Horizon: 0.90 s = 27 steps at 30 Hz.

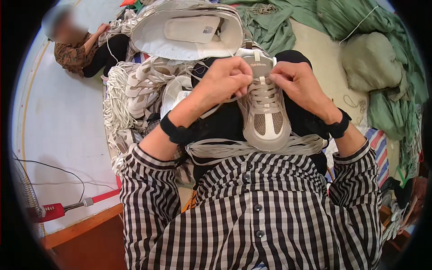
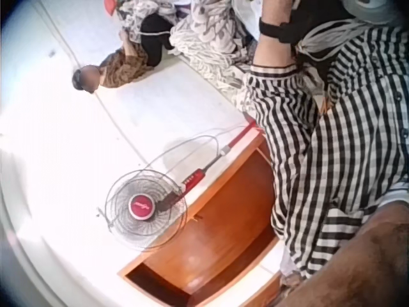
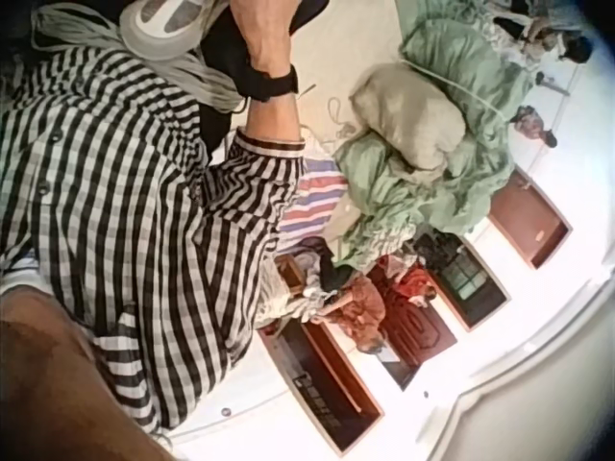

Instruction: The recorder is lacing and adjusting the laces on a beige and white sneaker in a shoe manufacturing environment.

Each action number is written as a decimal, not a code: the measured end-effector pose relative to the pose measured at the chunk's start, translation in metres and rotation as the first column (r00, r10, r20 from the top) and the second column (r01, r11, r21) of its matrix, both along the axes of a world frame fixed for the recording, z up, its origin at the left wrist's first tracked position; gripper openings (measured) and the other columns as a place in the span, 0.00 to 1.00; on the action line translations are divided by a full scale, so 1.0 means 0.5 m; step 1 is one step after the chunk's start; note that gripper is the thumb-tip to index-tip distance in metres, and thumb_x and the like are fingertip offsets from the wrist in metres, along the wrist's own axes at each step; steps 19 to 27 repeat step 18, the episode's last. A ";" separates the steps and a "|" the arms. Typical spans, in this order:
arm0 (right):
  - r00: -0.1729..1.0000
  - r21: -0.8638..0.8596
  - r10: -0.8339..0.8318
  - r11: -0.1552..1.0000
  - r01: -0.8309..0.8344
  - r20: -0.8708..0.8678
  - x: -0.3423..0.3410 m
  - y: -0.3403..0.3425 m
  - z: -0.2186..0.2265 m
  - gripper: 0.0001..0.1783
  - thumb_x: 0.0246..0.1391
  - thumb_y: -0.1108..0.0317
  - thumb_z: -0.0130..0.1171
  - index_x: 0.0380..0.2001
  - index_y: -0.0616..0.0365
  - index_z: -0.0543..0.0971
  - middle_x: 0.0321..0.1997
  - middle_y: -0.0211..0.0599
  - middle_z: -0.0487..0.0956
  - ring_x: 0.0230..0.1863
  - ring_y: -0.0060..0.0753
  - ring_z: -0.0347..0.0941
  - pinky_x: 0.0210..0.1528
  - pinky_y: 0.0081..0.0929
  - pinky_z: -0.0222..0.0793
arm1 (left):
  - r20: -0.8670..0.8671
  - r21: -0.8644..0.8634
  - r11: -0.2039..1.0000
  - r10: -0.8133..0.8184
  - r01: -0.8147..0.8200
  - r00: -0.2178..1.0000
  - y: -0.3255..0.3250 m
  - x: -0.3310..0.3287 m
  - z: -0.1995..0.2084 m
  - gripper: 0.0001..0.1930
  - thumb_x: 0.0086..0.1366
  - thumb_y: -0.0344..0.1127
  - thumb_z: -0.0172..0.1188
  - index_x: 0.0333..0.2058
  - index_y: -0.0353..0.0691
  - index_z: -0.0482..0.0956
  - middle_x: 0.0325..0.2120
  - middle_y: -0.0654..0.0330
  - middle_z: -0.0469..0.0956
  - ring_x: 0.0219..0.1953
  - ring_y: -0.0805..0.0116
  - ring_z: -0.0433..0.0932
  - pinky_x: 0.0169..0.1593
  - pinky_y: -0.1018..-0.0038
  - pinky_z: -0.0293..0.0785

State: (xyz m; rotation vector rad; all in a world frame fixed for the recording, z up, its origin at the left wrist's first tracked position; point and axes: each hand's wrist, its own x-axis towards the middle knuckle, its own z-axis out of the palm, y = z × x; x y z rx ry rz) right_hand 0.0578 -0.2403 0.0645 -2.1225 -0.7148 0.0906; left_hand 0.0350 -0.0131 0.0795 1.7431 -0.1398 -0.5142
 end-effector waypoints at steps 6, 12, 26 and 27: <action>0.979 -0.010 -0.183 0.983 0.184 0.090 0.001 -0.138 0.027 0.08 0.58 0.69 0.58 0.29 0.64 0.75 0.18 0.27 0.67 0.22 0.17 0.60 0.24 0.22 0.58 | 0.338 0.081 0.997 -0.025 -0.003 0.941 0.025 -0.011 0.007 0.04 0.61 0.26 0.56 0.36 0.37 0.75 0.24 0.69 0.74 0.27 0.84 0.69 0.30 0.85 0.64; 0.805 -0.095 -0.563 0.805 0.586 0.188 0.020 -0.536 0.014 0.09 0.60 0.66 0.56 0.30 0.61 0.76 0.21 0.20 0.67 0.23 0.13 0.59 0.24 0.19 0.56 | 0.248 0.068 0.997 -0.039 0.023 0.968 0.003 -0.023 0.039 0.04 0.60 0.26 0.56 0.36 0.36 0.75 0.24 0.70 0.72 0.28 0.83 0.68 0.32 0.84 0.64; 0.482 -0.275 -0.865 0.434 0.858 0.137 -0.058 -1.025 -0.059 0.10 0.58 0.60 0.57 0.32 0.55 0.80 0.18 0.22 0.70 0.17 0.14 0.63 0.20 0.18 0.60 | 0.671 0.446 0.895 -0.317 -0.023 0.671 -0.036 -0.011 -0.003 0.05 0.63 0.30 0.56 0.38 0.42 0.76 0.31 0.60 0.80 0.37 0.60 0.78 0.42 0.66 0.72; 0.482 -0.275 -0.865 0.434 0.858 0.137 -0.058 -1.025 -0.059 0.10 0.58 0.60 0.57 0.32 0.55 0.80 0.18 0.22 0.70 0.17 0.14 0.63 0.20 0.18 0.60 | 0.671 0.446 0.895 -0.317 -0.023 0.671 -0.036 -0.011 -0.003 0.05 0.63 0.30 0.56 0.38 0.42 0.76 0.31 0.60 0.80 0.37 0.60 0.78 0.42 0.66 0.72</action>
